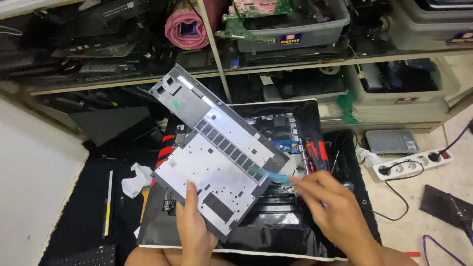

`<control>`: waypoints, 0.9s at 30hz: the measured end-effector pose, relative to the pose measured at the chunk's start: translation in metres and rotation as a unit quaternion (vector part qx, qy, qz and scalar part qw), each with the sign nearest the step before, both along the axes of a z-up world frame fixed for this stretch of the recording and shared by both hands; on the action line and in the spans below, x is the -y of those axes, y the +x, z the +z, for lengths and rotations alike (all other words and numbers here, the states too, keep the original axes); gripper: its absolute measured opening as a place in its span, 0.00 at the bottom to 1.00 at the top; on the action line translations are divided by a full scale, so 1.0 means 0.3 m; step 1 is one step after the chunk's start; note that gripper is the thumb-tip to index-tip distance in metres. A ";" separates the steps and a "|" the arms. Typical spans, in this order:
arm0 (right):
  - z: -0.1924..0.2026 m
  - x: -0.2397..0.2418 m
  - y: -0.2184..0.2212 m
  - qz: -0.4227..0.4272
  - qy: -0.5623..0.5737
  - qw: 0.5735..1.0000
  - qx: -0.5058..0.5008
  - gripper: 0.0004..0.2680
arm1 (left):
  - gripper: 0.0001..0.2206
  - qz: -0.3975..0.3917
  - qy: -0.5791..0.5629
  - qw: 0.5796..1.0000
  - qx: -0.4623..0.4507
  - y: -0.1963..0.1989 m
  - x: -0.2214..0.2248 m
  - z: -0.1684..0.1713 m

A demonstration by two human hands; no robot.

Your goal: Cleaning dust from a laptop's internal metal casing and battery using a toothbrush.

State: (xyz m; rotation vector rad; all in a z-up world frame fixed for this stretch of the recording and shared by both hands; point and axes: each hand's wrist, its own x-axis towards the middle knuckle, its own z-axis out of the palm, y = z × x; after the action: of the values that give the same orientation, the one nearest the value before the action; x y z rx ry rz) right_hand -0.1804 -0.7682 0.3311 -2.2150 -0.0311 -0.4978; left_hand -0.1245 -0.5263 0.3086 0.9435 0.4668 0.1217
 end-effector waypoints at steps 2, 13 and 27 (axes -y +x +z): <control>-0.032 0.022 0.008 -0.096 -0.047 0.993 0.039 0.11 | 0.22 0.003 0.007 1.000 -0.001 0.004 0.007 0.009; -0.012 0.074 -0.008 -0.199 -0.148 0.963 0.107 0.10 | 0.22 0.018 0.005 1.000 0.009 0.008 -0.017 -0.023; -0.008 0.050 -0.001 -0.106 -0.030 0.991 0.076 0.12 | 0.23 -0.008 -0.018 1.000 0.003 0.019 -0.031 -0.011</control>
State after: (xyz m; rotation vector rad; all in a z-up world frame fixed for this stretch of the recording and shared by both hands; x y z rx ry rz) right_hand -0.1807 -0.7831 0.3286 -2.2458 0.1116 -0.7903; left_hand -0.1189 -0.5170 0.3054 0.9121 0.4547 0.1013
